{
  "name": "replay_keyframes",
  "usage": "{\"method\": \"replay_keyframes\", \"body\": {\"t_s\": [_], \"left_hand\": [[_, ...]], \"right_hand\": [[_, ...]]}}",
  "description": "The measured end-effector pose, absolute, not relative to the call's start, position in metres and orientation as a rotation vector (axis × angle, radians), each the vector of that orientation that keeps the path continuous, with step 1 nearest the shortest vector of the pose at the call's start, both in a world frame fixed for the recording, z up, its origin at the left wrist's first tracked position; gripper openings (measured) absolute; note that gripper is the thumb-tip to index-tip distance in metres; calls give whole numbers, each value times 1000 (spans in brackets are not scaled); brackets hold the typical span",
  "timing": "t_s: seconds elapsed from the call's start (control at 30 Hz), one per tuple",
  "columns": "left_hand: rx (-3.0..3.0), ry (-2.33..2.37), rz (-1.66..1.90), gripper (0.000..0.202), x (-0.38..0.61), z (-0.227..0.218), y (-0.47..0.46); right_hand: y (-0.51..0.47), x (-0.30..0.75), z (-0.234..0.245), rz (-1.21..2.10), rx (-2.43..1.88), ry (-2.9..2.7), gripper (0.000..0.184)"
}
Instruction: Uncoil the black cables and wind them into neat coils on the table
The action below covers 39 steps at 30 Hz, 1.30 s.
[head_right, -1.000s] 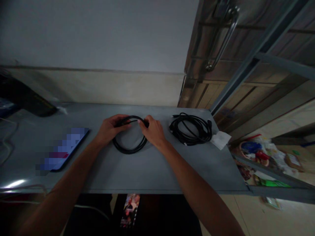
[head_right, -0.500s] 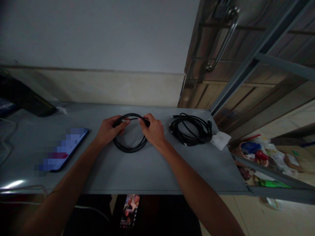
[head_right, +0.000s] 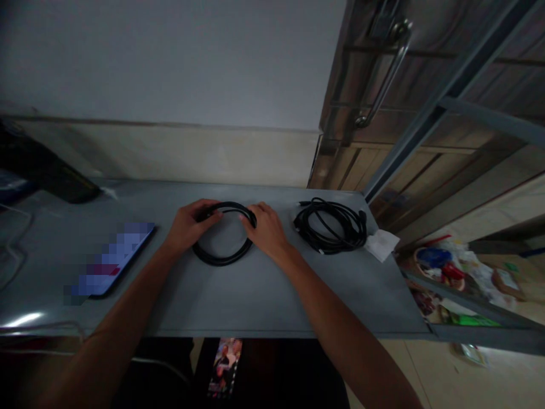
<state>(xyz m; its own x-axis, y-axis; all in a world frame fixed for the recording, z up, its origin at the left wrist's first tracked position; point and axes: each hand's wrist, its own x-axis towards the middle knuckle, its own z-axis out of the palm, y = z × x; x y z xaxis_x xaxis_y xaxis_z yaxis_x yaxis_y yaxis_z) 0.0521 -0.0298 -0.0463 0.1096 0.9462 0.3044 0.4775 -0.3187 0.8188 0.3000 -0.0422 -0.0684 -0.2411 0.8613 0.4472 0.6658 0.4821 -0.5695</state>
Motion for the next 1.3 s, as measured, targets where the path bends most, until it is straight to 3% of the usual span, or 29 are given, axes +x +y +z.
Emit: {"method": "replay_keyframes", "body": {"t_s": [0.13, 0.37, 0.83, 1.1, 1.3], "left_hand": [[1941, 1433, 1109, 38, 49, -52, -28], [2094, 1493, 1069, 32, 47, -56, -27], [1893, 1664, 1492, 33, 43, -52, -22], [1951, 1668, 1493, 30, 43, -52, -24], [1957, 1631, 1510, 31, 45, -55, -23]], "right_hand": [[-43, 301, -68, 305, -1191, -1946, 17], [-45, 301, -65, 269, -1041, -1861, 10], [-46, 300, -53, 196, -963, -1648, 7], [-58, 299, -40, 92, -832, -1673, 7], [-98, 335, 4, -308, -952, -1802, 36]]}}
